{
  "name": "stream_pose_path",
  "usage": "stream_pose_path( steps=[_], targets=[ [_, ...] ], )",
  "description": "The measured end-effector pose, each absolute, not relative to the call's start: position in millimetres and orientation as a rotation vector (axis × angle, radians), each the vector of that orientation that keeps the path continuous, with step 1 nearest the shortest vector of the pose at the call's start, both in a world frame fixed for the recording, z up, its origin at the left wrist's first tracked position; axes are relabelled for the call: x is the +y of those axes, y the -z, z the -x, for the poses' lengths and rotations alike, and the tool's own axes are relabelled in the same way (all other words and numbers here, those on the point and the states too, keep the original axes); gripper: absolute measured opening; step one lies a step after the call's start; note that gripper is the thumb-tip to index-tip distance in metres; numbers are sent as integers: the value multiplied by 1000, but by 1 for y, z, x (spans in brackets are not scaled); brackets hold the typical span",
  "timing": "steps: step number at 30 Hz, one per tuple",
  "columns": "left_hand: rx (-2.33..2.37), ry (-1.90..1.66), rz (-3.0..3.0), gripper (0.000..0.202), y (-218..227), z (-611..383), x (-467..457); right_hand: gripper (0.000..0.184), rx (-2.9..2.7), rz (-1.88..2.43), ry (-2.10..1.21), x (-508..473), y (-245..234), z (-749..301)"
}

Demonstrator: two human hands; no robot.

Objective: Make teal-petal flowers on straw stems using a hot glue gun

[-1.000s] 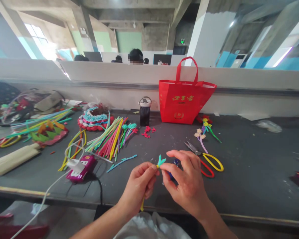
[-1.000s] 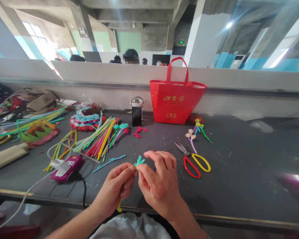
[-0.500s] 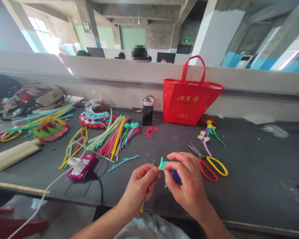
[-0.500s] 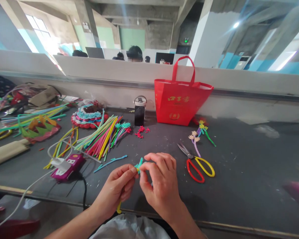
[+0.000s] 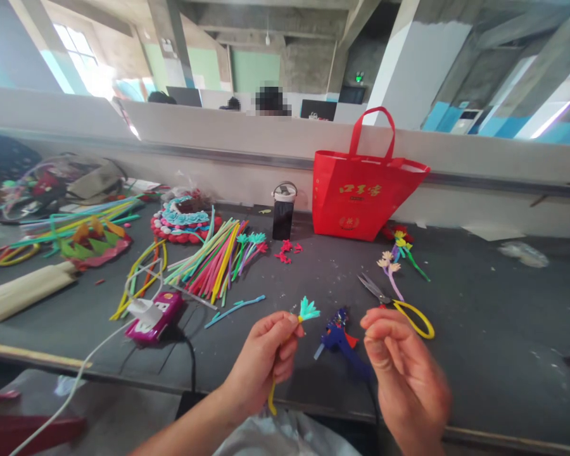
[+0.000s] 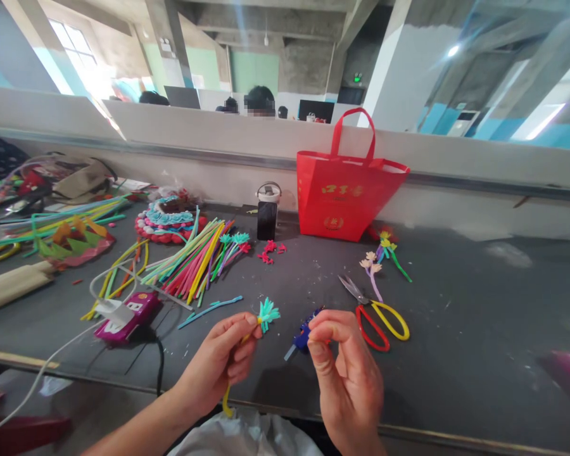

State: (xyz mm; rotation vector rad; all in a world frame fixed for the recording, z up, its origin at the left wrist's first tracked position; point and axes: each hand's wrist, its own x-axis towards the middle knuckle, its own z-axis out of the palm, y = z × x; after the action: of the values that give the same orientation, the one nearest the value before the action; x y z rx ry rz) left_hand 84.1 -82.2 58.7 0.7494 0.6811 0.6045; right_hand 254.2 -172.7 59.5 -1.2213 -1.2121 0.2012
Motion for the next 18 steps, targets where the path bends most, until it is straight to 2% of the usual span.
stream_pose_path(
  steps=[6, 11, 18],
  targets=[
    [665, -592, -724, 24, -59, -84, -81, 19, -1468, 1126, -340, -169, -50, -245],
    [659, -678, -767, 23, -57, -84, -82, 5, -1531, 1289, -186, -165, -47, -238],
    [633, -733, -811, 22, -56, -82, -85, 5, -1464, 1362, -62, -166, -43, -233]
  ],
)
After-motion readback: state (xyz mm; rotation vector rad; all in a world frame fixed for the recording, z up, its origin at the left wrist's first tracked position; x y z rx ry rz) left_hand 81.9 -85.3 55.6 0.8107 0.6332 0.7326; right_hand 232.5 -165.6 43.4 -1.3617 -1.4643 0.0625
